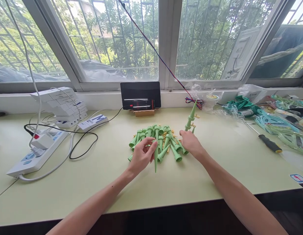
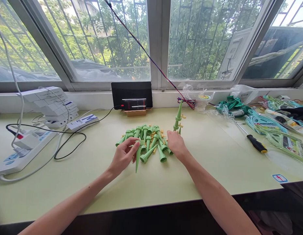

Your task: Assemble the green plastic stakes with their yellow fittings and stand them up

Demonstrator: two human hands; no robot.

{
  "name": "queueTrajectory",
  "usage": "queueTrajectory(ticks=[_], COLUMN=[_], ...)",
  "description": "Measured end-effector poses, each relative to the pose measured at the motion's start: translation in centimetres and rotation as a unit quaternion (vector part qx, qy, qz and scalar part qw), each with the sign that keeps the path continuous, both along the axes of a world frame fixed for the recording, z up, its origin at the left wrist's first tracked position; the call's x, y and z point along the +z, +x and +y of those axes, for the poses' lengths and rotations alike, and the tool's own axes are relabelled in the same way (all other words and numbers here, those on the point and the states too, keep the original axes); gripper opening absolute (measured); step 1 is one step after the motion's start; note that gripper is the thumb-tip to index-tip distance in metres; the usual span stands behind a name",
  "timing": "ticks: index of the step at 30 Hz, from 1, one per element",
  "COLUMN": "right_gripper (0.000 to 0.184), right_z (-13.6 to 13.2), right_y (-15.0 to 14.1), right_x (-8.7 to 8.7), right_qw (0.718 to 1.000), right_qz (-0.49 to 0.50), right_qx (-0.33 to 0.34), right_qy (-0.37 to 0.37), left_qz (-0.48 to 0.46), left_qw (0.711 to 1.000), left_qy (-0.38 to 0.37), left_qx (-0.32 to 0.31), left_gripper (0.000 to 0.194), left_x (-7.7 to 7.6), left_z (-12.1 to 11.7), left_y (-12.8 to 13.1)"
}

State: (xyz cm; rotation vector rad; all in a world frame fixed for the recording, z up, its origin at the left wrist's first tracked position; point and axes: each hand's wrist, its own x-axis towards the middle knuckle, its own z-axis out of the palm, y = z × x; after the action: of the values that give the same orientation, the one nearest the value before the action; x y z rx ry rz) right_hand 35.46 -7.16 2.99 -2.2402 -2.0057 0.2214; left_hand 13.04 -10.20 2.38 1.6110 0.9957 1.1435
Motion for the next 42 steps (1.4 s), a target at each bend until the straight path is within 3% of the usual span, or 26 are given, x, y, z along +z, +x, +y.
queueTrajectory(ticks=[11, 15, 19, 22, 29, 36, 42], right_gripper=[0.027, 0.023, 0.021, 0.024, 0.023, 0.015, 0.014], right_z=[0.1, 0.1, -0.3, -0.7, -1.8, -2.3, -2.6], right_y=[0.1, -0.1, -0.5, -1.2, -3.1, -4.1, -4.4], right_x=[-0.2, -0.4, -0.3, -0.3, -0.5, -0.8, -1.0], right_qw=[0.999, 0.989, 0.953, 0.918, 0.858, 0.797, 0.763], right_qz=[0.01, 0.061, 0.14, 0.212, 0.315, 0.399, 0.456], right_qx=[0.003, 0.051, 0.125, 0.184, 0.266, 0.304, 0.322], right_qy=[0.047, 0.125, 0.237, 0.279, 0.306, 0.335, 0.327], left_qz=[-0.006, -0.006, -0.009, -0.017, -0.045, -0.076, -0.076], left_qw=[1.0, 1.0, 1.0, 1.0, 0.998, 0.995, 0.994], left_qy=[-0.006, -0.005, -0.002, -0.005, -0.032, -0.053, -0.067], left_qx=[0.0, 0.004, 0.004, -0.003, -0.021, -0.025, -0.03], left_gripper=[0.031, 0.031, 0.03, 0.029, 0.03, 0.033, 0.036], left_x=[-0.1, -0.2, -0.3, -0.3, -0.2, 0.1, 0.0], left_z=[0.1, 0.1, 0.2, 0.3, 0.7, 0.9, 0.8], left_y=[0.0, 0.0, -0.1, -0.1, -0.2, -0.1, -0.3])
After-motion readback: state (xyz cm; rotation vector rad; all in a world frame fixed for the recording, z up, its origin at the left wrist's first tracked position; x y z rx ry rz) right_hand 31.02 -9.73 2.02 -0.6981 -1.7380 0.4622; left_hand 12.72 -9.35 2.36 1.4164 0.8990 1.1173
